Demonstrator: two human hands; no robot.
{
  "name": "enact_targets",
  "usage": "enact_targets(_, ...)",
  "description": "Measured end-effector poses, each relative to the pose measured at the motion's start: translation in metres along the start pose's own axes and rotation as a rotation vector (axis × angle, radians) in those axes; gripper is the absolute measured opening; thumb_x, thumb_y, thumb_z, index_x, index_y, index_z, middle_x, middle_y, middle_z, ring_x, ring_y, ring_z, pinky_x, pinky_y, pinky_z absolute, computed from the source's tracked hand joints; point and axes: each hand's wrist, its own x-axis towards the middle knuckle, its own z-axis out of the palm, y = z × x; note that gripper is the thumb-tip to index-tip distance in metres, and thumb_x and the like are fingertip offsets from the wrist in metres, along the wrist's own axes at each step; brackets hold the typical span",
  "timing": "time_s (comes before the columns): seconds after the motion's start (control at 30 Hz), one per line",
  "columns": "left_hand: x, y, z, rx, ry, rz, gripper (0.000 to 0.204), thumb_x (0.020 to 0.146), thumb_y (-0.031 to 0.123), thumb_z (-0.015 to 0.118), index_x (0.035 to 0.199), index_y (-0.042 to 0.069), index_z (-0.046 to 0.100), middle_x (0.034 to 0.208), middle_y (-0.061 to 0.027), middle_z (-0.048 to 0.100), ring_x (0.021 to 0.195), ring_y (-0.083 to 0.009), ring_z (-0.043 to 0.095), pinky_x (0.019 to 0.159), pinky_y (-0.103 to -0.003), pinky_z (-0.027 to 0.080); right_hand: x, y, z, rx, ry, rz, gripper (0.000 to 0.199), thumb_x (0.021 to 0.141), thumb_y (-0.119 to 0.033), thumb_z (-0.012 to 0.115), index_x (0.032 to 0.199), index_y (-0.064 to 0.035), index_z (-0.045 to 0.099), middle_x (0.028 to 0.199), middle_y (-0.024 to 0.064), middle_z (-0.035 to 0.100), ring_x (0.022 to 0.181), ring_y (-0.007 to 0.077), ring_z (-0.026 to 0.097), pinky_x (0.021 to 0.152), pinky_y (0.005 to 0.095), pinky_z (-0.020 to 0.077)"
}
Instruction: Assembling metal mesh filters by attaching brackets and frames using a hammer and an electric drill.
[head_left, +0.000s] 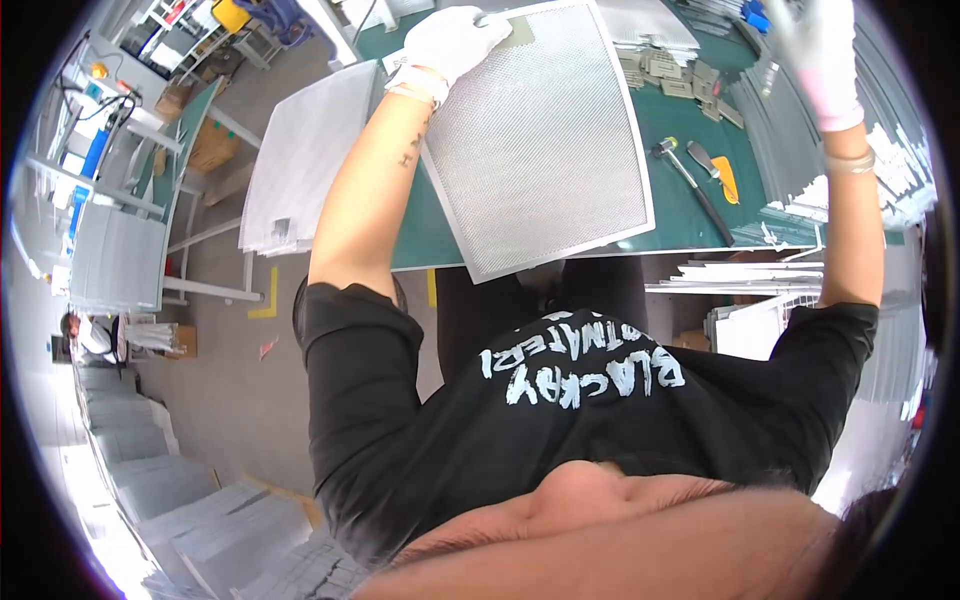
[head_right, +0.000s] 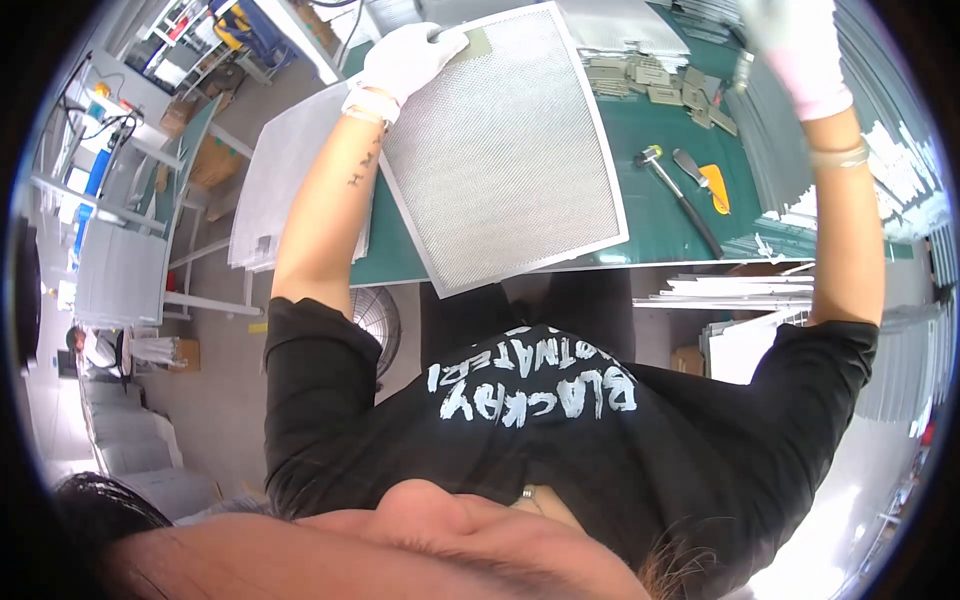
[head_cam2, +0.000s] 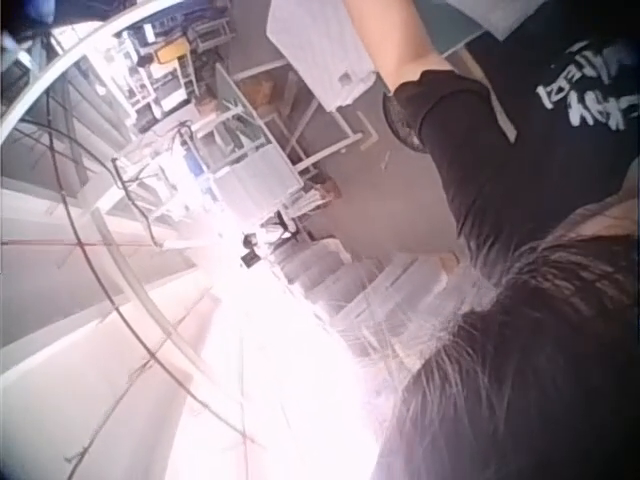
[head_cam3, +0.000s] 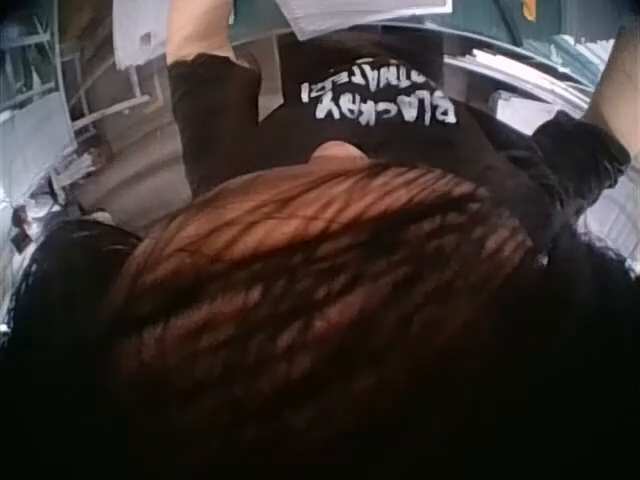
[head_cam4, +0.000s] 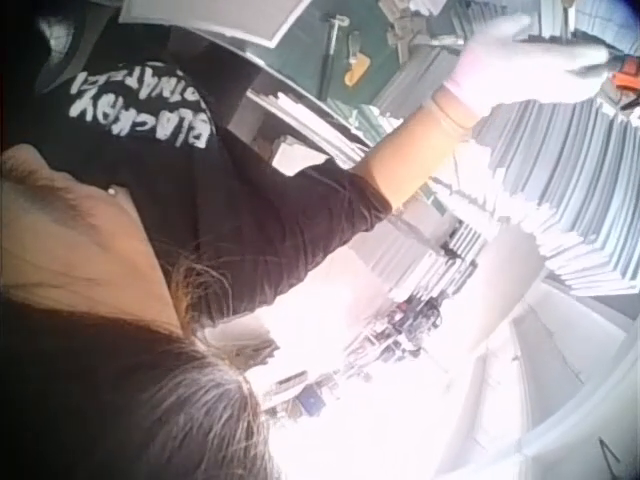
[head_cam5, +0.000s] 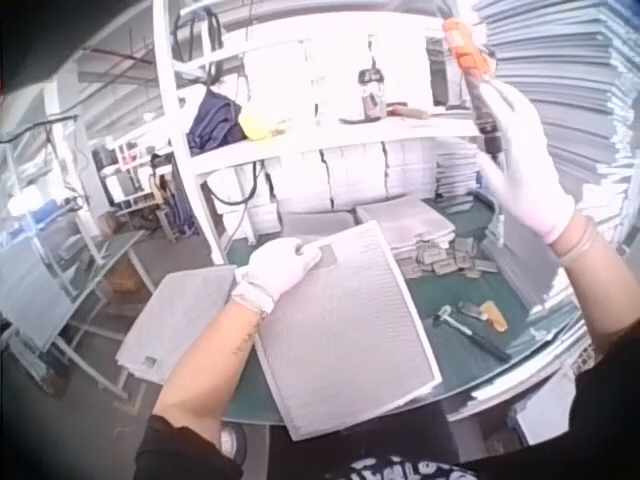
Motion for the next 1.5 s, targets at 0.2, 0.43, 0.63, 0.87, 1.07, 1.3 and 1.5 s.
enact_targets(0.2,-0.084,0.132,-0.041,0.095,0.158,0.493,0.031,0.083,0.039,0.069,0.093,0.01,0.069,0.086,-0.0115,0.069,0.083,-0.0284,0.067,0.076,-0.038,0.051,-0.093,-0.116,-0.031,0.412,-0.122,-0.34,0.051,0.09,-0.023,0.066,0.137,-0.0062,0.056,0.114,0.016,0.066,0.093,0.0298,0.065,0.08,0.0392,0.0525)
enact_targets(0.43,-0.115,0.167,-0.016,-0.197,0.357,0.867,0.052,0.074,0.022,0.079,0.122,0.006,0.065,0.121,-0.0122,0.062,0.114,-0.0333,0.056,0.1,-0.047,0.041,-0.271,-0.036,-0.041,0.392,-0.262,0.512,0.033,0.094,-0.03,0.064,0.117,-0.0052,0.065,0.084,0.0161,0.07,0.071,0.029,0.069,0.066,0.0362,0.0536)
enact_targets(0.63,-0.124,0.156,0.096,-0.983,-0.282,0.475,0.076,0.081,0.018,0.077,0.145,0.0,0.042,0.138,-0.0172,0.055,0.131,-0.0337,0.05,0.11,-0.046,0.038,-0.454,-0.021,-0.085,0.388,-0.062,1.522,0.03,0.101,-0.022,0.056,0.111,0.0037,0.066,0.07,0.0006,0.057,0.056,0.0065,0.051,0.052,0.0253,0.0424)
enact_targets(0.87,-0.17,0.229,0.161,-1.908,-0.824,0.043,0.068,0.096,0.002,0.054,0.155,0.002,0.022,0.145,-0.0113,0.047,0.132,-0.0164,0.047,0.109,-0.03,0.037,-0.531,-0.036,-0.054,0.381,0.201,1.384,0.028,0.101,-0.022,0.056,0.106,0.0026,0.067,0.079,-0.0008,0.06,0.069,0.0056,0.051,0.061,0.0223,0.0402)
enact_targets(1.07,-0.176,0.225,0.131,-1.904,-0.712,0.005,0.055,0.101,0.008,0.048,0.151,-0.003,0.029,0.135,-0.0078,0.055,0.118,-0.0116,0.052,0.103,-0.027,0.039,-0.51,-0.028,-0.038,0.631,0.327,1.313,0.024,0.103,-0.019,0.053,0.102,0.0004,0.066,0.074,-0.006,0.054,0.064,0.0023,0.044,0.056,0.0197,0.0361)
enact_targets(1.3,-0.162,0.201,0.081,-1.786,-0.382,0.261,0.065,0.103,0.035,0.052,0.152,0.0,0.028,0.144,-0.0129,0.046,0.131,-0.024,0.048,0.114,-0.038,0.033,-0.461,-0.015,0.007,0.607,0.19,1.099,0.026,0.102,-0.019,0.051,0.106,0.0019,0.066,0.069,-0.005,0.051,0.057,0.0033,0.045,0.05,0.0213,0.037)
enact_targets(1.5,-0.119,0.143,0.034,-1.379,0.103,1.249,0.049,0.098,0.056,0.048,0.092,0.01,0.063,0.101,-0.0134,0.062,0.098,-0.0263,0.058,0.1,-0.055,0.043,-0.32,-0.054,0.113,0.933,-0.021,0.943,0.037,0.1,-0.025,0.052,0.129,-0.0017,0.06,0.106,0.01,0.068,0.098,0.0155,0.063,0.087,0.0319,0.0502)
